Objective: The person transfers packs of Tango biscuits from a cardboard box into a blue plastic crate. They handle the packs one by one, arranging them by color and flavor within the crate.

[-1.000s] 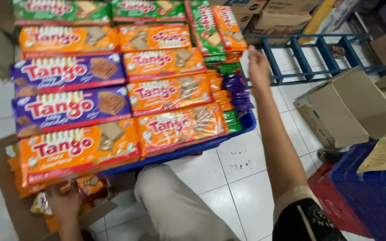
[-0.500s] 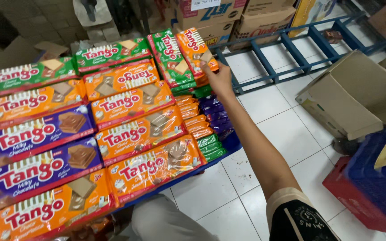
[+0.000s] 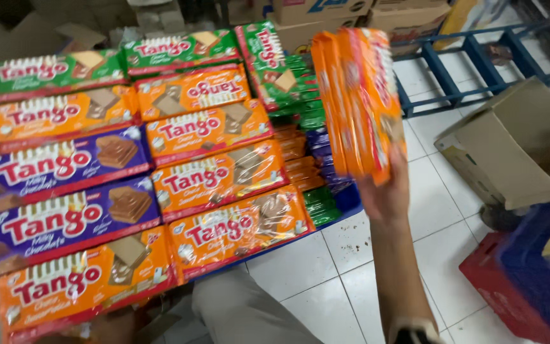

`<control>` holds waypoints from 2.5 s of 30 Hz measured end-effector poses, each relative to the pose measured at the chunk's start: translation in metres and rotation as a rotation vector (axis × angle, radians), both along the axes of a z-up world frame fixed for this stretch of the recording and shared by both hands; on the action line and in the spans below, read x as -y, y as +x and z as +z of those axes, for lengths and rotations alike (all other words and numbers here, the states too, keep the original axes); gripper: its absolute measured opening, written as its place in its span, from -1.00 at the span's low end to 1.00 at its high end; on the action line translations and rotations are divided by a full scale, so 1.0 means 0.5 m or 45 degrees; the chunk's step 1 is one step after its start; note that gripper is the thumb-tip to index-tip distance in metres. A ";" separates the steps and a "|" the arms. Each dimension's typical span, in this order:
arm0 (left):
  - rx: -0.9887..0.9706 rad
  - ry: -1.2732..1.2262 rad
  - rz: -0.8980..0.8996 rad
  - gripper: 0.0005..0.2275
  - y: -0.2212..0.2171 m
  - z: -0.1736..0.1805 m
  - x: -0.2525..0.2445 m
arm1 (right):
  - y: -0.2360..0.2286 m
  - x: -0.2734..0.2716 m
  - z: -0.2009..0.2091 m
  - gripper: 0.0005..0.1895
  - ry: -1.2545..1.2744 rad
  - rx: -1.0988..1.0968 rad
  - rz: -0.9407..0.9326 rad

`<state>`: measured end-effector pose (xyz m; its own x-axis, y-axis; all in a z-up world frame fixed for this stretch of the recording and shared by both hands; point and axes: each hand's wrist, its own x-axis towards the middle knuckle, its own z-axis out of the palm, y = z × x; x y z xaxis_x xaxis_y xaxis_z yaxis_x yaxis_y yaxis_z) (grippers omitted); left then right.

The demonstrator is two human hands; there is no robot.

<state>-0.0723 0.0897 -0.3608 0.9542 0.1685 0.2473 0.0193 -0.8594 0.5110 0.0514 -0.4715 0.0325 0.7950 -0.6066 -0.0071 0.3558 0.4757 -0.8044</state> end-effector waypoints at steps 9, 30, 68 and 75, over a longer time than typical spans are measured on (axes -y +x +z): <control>0.124 -0.627 0.294 -0.49 0.144 0.096 0.002 | -0.218 -0.218 -0.156 -0.46 0.265 0.237 0.951; -0.182 -1.806 0.724 -0.72 -0.020 0.242 -0.257 | -0.135 -1.001 -0.661 -0.38 0.265 -1.421 0.908; -0.359 -1.543 0.440 -0.74 0.132 0.129 -0.127 | -0.228 -0.370 0.152 -0.30 -0.877 -0.136 0.612; -0.451 -1.439 0.621 -0.85 0.144 0.065 -0.070 | 0.196 0.010 -0.027 -0.47 -0.995 -0.538 0.212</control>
